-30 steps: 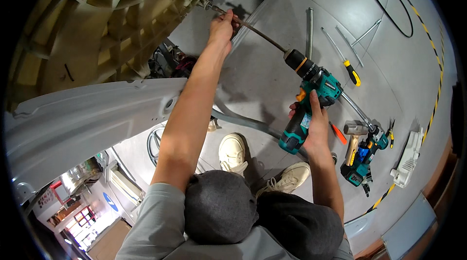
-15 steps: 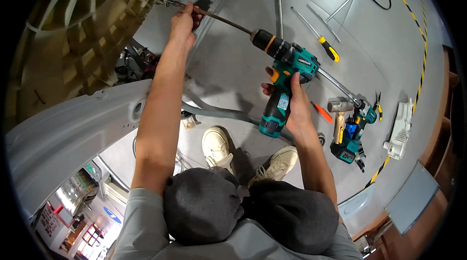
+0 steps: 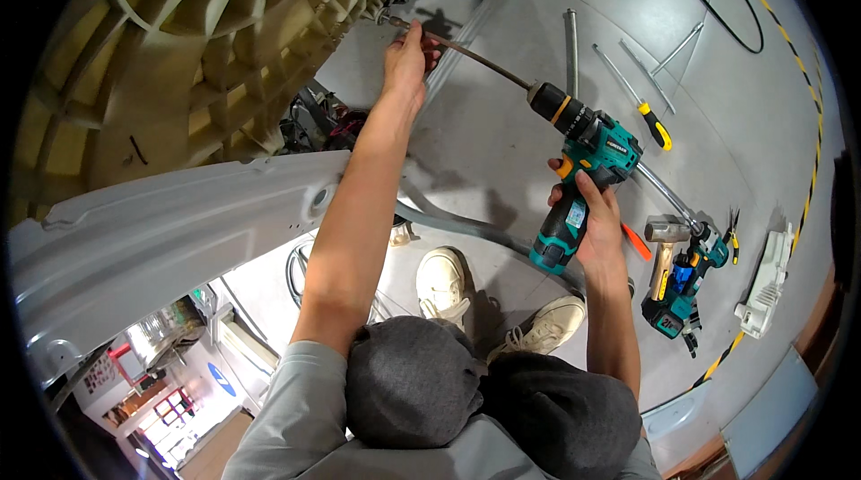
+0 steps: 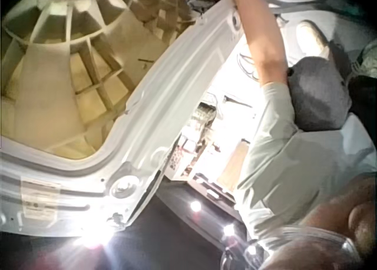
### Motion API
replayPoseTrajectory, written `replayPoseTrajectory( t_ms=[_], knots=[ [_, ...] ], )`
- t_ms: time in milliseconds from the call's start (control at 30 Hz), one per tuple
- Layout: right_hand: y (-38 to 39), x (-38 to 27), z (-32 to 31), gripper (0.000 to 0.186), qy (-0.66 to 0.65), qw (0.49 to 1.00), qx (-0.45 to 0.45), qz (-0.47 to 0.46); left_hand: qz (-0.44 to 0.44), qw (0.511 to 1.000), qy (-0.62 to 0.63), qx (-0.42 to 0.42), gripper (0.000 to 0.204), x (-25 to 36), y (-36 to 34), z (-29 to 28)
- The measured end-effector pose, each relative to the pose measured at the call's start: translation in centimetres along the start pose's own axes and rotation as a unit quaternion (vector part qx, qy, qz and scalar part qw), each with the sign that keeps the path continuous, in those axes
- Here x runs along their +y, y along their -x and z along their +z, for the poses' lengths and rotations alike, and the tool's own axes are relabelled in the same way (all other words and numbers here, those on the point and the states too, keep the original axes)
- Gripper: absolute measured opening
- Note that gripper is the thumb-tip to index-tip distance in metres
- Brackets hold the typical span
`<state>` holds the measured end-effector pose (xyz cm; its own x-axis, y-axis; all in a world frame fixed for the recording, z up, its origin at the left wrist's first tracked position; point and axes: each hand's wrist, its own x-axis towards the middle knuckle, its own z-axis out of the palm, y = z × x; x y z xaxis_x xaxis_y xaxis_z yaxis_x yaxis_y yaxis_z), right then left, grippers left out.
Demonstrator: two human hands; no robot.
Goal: The person works on a washing machine drum assembly, first manipulating the motor and wiring by hand, then using a power drill to drive a long fastener into a component, and finally pressing a bearing into place and tapping the housing with a hammer.
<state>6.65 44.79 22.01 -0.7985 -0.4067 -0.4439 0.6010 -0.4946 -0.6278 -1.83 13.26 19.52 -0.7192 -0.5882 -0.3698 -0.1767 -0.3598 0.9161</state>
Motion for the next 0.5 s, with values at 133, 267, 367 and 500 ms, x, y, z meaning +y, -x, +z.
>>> replayPoseTrajectory(
  t_ms=[133, 267, 367, 500],
  knots=[
    [0.11, 0.00, 0.17, 0.033, 0.004, 1.000, 0.005, -0.003, 0.014, 0.999, 0.038, 0.007, 0.022, -0.53, 0.02, 0.09],
    [0.20, 0.01, 0.40, 0.034, 0.033, 0.999, 0.027, -0.005, 0.023, 0.998, 0.059, -0.018, 0.015, -0.78, -0.38, -0.26],
    [0.34, -0.03, 0.67, 0.036, 0.052, 0.997, 0.061, 0.006, 0.020, 0.998, 0.053, -0.006, 0.015, -0.90, -0.56, -0.20],
    [0.25, 0.10, 0.49, 0.037, 0.040, 0.998, 0.047, -0.009, 0.021, 0.998, 0.056, 0.001, 0.015, -0.83, -0.51, -0.11]
  ],
)
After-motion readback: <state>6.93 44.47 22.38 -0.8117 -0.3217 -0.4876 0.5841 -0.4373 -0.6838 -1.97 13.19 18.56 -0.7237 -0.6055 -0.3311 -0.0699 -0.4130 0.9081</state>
